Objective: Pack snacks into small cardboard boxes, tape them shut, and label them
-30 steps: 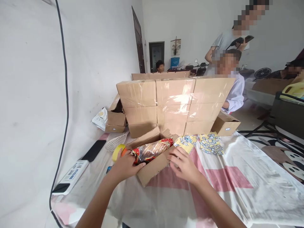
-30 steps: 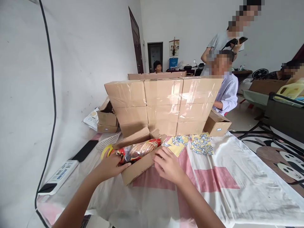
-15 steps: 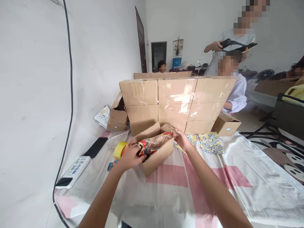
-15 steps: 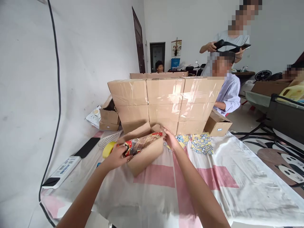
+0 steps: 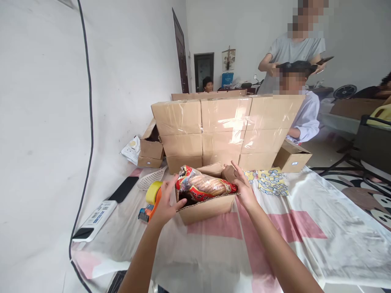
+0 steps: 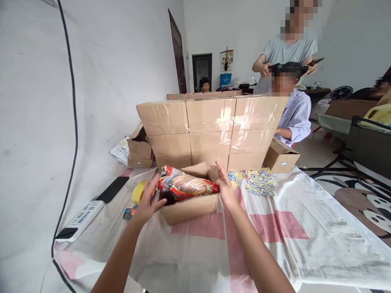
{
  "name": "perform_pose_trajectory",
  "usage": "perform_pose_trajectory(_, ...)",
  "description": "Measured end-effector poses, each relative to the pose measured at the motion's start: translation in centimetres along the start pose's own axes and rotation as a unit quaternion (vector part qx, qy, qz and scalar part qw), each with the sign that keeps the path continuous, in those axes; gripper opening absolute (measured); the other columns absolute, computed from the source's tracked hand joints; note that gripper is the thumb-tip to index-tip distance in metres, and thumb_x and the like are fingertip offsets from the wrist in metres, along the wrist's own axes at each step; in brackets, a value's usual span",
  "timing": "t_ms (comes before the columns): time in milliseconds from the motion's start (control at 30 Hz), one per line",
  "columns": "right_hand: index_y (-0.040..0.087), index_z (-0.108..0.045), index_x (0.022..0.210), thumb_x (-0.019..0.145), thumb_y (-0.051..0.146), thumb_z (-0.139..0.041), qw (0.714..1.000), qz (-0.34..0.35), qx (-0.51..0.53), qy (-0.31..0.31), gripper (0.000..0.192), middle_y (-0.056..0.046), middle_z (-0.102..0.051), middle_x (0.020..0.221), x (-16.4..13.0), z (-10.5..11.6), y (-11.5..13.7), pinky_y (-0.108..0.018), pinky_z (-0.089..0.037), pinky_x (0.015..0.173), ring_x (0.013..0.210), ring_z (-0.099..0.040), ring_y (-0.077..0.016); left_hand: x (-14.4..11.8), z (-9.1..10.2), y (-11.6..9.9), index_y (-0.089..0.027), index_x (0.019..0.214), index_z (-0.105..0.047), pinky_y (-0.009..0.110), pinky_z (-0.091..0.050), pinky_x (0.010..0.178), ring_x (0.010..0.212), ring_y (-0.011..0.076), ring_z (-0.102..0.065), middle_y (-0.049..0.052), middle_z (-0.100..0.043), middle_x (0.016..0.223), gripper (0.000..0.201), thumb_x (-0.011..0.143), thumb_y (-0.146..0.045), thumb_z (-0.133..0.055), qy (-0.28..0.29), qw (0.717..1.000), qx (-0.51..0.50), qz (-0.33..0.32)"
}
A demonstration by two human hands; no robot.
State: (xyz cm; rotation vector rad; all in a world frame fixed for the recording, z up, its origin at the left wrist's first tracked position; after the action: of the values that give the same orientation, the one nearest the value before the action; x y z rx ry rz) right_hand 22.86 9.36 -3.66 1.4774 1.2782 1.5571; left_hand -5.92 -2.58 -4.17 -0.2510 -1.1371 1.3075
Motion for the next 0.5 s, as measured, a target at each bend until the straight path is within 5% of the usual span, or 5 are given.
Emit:
perform_pose_trajectory(100,0.029,-0.046,0.153,0.074,0.017,-0.051,0.998,0.039,-0.058,0.001,0.080,-0.003,-0.058,0.151,0.0,0.8,0.5,-0.054,-0.026,0.126,0.152,-0.037,-0.0255,0.5,0.4,-2.4,-0.027,0.154,-0.045,0.052,-0.034,0.117,0.135,0.0313,-0.046,0.014,-0.048,0.139,0.068,0.091,-0.042,-0.065,-0.015,0.989,0.118,-0.083)
perform_pose_trajectory(200,0.028,-0.048,0.152,0.077,0.018,-0.052,0.997,0.048,-0.058,0.003,0.076,-0.004,-0.060,0.149,0.4,1.3,0.2,-0.054,-0.027,0.126,0.148,-0.044,-0.0266,1.0,-0.3,-4.9,-0.034,0.141,-0.059,0.055,-0.025,0.121,0.141,0.0321,-0.043,0.009,-0.056,0.145,0.048,0.094,-0.042,-0.063,0.072,0.964,0.206,-0.150)
perform_pose_trajectory(300,0.030,-0.045,0.155,0.090,0.031,-0.054,0.998,0.035,-0.053,0.000,0.065,-0.004,-0.057,0.152,0.4,1.4,-0.4,-0.055,-0.025,0.127,0.150,-0.041,-0.0275,1.5,-1.7,-6.2,-0.036,0.125,-0.069,0.058,-0.018,0.122,0.132,0.0292,-0.053,0.003,-0.070,0.128,0.030,0.099,-0.040,-0.055,0.178,0.942,0.248,-0.142)
perform_pose_trajectory(433,0.034,-0.036,0.160,0.099,0.061,-0.047,0.996,0.052,-0.051,0.045,0.067,0.000,-0.041,0.164,-0.5,0.5,-0.1,-0.053,-0.017,0.130,0.158,-0.026,-0.0259,1.9,-3.3,-6.9,-0.030,0.120,-0.071,0.053,-0.025,0.117,0.128,0.0282,-0.055,0.004,-0.069,0.132,0.030,0.102,-0.040,-0.049,0.204,0.935,0.259,-0.133)
perform_pose_trajectory(500,0.034,-0.049,0.153,0.101,0.066,-0.036,0.992,0.071,-0.048,0.093,0.063,0.002,-0.038,0.166,-0.9,-0.2,0.3,-0.051,-0.015,0.131,0.158,-0.025,-0.0263,1.9,-4.0,-6.9,-0.033,0.131,-0.067,0.050,-0.028,0.115,0.127,0.0266,-0.055,0.003,-0.067,0.133,0.035,0.104,-0.039,-0.045,0.215,0.934,0.251,-0.137)
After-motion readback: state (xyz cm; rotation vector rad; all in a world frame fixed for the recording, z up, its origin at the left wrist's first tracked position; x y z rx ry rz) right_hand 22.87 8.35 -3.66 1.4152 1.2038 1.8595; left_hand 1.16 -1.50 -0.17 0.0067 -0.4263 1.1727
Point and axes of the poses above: each hand's wrist, its own x-axis towards the middle knuckle, its own z-axis out of the back of the hand, y = z × x, the point moved 6 cm from there along x, towards the middle knuckle
